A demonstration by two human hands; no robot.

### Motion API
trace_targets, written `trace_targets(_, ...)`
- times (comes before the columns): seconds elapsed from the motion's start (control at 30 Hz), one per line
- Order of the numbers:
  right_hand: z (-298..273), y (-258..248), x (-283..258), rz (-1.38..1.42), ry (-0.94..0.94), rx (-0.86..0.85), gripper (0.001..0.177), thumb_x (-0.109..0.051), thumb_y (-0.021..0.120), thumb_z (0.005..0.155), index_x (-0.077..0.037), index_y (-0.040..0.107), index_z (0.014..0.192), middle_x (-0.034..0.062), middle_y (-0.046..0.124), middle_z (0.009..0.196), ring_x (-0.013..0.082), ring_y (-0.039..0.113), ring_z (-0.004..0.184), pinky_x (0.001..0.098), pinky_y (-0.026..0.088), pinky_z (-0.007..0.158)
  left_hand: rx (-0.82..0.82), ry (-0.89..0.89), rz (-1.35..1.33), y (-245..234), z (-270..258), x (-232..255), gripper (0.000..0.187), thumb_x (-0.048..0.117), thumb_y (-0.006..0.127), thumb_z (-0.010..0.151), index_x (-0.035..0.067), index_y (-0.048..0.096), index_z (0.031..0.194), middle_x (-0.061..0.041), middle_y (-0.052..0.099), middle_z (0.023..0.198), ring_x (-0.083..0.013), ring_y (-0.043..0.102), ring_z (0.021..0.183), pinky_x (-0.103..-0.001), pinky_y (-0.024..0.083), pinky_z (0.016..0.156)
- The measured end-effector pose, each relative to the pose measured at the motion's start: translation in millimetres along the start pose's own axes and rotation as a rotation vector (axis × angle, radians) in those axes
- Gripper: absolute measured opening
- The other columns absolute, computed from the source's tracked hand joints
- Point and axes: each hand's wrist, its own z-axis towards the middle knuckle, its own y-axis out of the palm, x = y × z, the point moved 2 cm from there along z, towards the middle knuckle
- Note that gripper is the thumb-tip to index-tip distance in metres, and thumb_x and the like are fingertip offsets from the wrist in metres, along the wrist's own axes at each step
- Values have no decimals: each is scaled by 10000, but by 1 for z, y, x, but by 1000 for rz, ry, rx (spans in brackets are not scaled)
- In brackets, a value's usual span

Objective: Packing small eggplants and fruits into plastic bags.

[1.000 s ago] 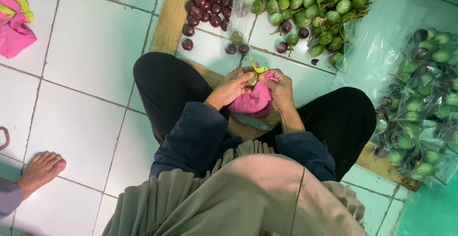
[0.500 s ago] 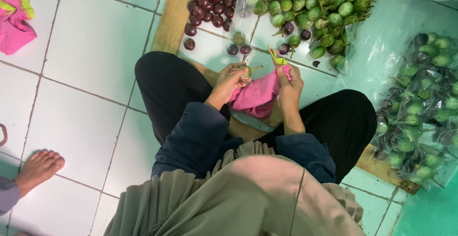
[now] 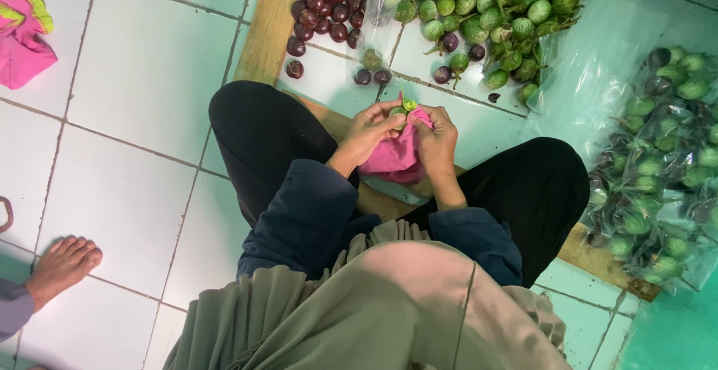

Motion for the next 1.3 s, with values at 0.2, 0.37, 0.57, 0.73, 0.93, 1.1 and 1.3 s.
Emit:
trace_targets(0.2,5,5,20,422,364,226,125,-96,696,957,-78,751,1069,18,679,785,123,667,739,232,534,731,-34,103,101,-1,-3,5,549,44,895,790,41,682,1296,-117,639,1151,-142,682,950,-268,643,862)
trace_targets(0.37,9,-8,12,225,159,88,225,-126,661,1014,-115,720,1232,123,630,1031,272,611,1019,392,470,908,-20,144,154,-12,1,2,631,68,919,781,47,655,1354,-115,638,1191,-147,659,1005,-282,603,930)
trace_targets(0.57,-2,1,7,-55,1,-119,281,-126,698,1018,-110,717,1299,152,646,1028,318,655,1074,448,493,985,-82,142,177,-14,-1,-6,650,52,932,743,72,673,1340,-79,689,1196,-109,679,995,-256,602,925)
trace_targets(0.73,0,1,8,-55,134,-57,164,-167,743,990,-136,787,1145,94,656,934,254,669,975,404,509,908,-137,168,182,-7,-6,-4,627,38,921,744,90,692,1326,-64,720,1204,-105,684,1020,-244,595,921)
trace_targets(0.93,2,8,12,165,256,99,165,-120,691,997,-107,772,1141,18,689,863,110,593,887,286,513,847,-166,232,253,0,-5,-2,593,5,900,746,111,714,1299,-47,743,1192,-98,688,1016,-238,601,903)
trace_targets(1.1,19,-18,68,302,331,329,151,-115,651,1010,-91,740,1129,16,672,846,108,602,782,248,505,762,-94,299,185,-18,-1,11,603,-20,872,781,70,667,1341,-48,713,1164,-121,677,1022,-269,612,924)
trace_targets(1.3,-4,6,4,-1,40,-180,341,-80,616,1058,-90,657,1396,170,633,1147,295,595,1178,491,435,1078,-127,317,214,-13,1,3,564,-57,838,782,75,699,1312,-74,723,1209,-131,661,1059,-287,592,935)
